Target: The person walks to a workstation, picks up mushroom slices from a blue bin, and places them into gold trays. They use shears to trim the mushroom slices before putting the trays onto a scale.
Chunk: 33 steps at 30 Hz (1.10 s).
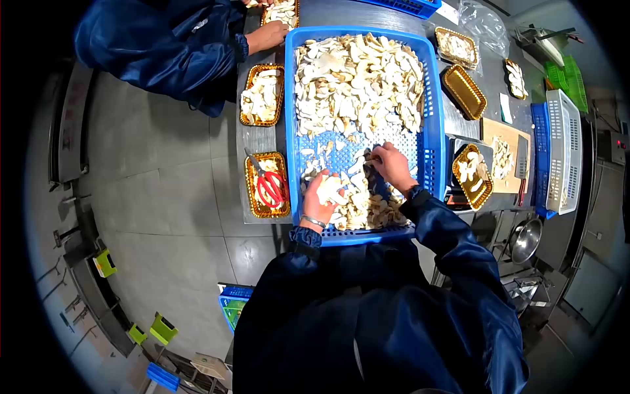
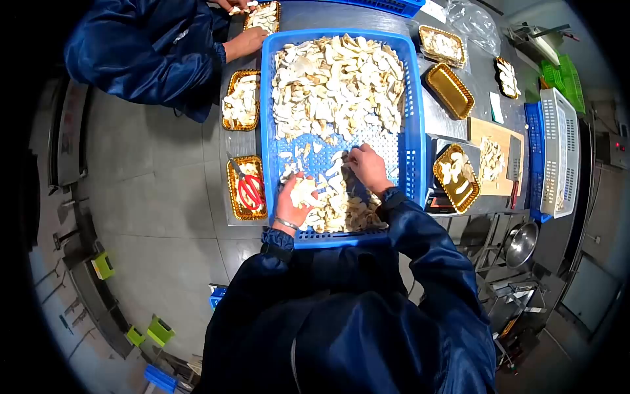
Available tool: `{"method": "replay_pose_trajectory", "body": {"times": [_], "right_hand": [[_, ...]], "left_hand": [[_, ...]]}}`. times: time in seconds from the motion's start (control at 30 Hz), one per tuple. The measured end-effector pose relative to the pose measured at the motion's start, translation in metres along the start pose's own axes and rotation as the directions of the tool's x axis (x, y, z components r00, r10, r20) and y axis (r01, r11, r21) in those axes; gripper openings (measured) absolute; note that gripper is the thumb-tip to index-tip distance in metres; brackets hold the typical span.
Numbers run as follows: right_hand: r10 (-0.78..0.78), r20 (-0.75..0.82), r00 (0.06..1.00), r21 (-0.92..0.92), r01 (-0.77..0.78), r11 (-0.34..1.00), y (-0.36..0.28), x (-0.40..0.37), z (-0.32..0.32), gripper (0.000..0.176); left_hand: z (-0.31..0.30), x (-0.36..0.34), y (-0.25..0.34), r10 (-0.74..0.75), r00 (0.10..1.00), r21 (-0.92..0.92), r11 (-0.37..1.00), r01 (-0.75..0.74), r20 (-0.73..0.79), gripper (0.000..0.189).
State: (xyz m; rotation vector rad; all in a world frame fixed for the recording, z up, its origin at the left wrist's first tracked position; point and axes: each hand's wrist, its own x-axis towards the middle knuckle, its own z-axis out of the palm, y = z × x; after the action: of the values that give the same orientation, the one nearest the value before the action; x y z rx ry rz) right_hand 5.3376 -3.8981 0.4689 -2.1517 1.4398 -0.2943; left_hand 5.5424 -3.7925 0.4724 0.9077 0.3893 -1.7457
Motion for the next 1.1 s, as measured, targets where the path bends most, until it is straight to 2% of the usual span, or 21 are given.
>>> {"method": "replay_pose_trajectory", "body": {"times": [0.07,0.17,0.23,0.3,0.33,0.43,0.53,0.67,0.7,0.77,0.8,0.83,0.87,0.9,0.93,0.97,1.1], "right_hand": [[0.186,0.098,0.978,0.143,-0.198,0.97,-0.006,-0.003,-0.007,0.014],[0.176,0.095,0.98,0.172,-0.191,0.966,-0.02,-0.012,-0.01,0.012],[0.148,0.083,0.986,0.147,-0.159,0.976,-0.022,-0.011,-0.01,0.017],[0.235,0.021,0.972,-0.012,-0.235,0.972,-0.016,-0.007,-0.002,0.025],[0.261,0.073,0.962,-0.045,-0.259,0.965,-0.012,-0.006,0.002,0.031],[0.215,0.084,0.973,-0.091,-0.207,0.974,-0.011,-0.007,0.011,0.028],[0.243,0.114,0.963,-0.097,-0.233,0.968,-0.008,-0.011,0.011,0.027],[0.138,0.108,0.985,0.152,-0.153,0.976,-0.036,-0.021,-0.006,0.021],[0.16,0.202,0.966,0.395,-0.23,0.889,-0.048,-0.025,-0.01,0.019],[-0.025,0.311,0.95,0.69,-0.207,0.693,-0.072,-0.033,-0.017,0.016],[-0.097,0.369,0.924,0.591,-0.153,0.792,-0.084,-0.032,-0.03,0.015],[-0.103,0.366,0.925,0.598,-0.149,0.788,-0.084,-0.03,-0.028,0.015],[-0.051,0.293,0.955,0.524,-0.116,0.844,-0.081,-0.024,-0.027,0.015],[-0.005,0.211,0.977,0.441,-0.091,0.893,-0.075,-0.016,-0.026,0.016],[0.035,0.098,0.995,0.229,-0.057,0.972,-0.06,-0.006,-0.016,0.017],[0.022,0.003,1.0,0.118,-0.022,0.993,-0.045,-0.001,-0.005,0.014],[0.043,0.09,0.995,-0.002,-0.044,0.999,-0.025,0.007,0.014,0.016]], "left_hand": [[0.001,0.003,-0.004,-0.027,0.999,-0.004,1.0,0.027,-0.035,0.02],[0.005,0.002,-0.01,-0.058,0.998,0.015,0.998,0.058,-0.035,0.019],[0.003,0.004,-0.013,-0.048,0.998,0.022,0.999,0.049,-0.029,0.019],[0.006,-0.001,-0.01,-0.038,0.999,0.029,0.999,0.038,-0.003,0.02],[0.006,-0.004,-0.007,-0.049,0.999,0.036,0.998,0.049,0.002,0.019],[-0.002,-0.001,-0.005,-0.046,0.999,0.043,0.998,0.047,-0.026,0.02],[-0.001,-0.004,-0.001,-0.05,0.999,0.062,0.997,0.05,-0.01,0.02],[-0.003,-0.001,-0.006,-0.064,0.998,0.086,0.994,0.063,0.018,0.022],[-0.001,-0.001,-0.006,-0.085,0.996,0.11,0.99,0.084,0.003,0.022],[0.003,-0.003,-0.004,-0.115,0.993,0.117,0.987,0.113,0.009,0.025],[0.005,-0.006,-0.004,-0.102,0.993,0.117,0.989,0.096,0.051,0.025],[0.005,-0.01,-0.004,-0.09,0.992,0.117,0.99,0.079,0.088,0.025],[-0.002,-0.008,0.001,-0.163,0.967,0.105,0.984,0.145,0.194,0.025],[-0.002,-0.009,0.0,-0.144,0.966,0.011,0.989,0.145,0.212,0.023],[-0.002,-0.011,0.001,-0.138,0.969,-0.021,0.989,0.145,0.205,0.024],[0.003,-0.015,0.003,-0.132,0.972,-0.052,0.988,0.145,0.197,0.024],[-0.002,-0.022,0.005,-0.093,0.989,-0.027,0.995,0.097,0.118,0.021]]}}
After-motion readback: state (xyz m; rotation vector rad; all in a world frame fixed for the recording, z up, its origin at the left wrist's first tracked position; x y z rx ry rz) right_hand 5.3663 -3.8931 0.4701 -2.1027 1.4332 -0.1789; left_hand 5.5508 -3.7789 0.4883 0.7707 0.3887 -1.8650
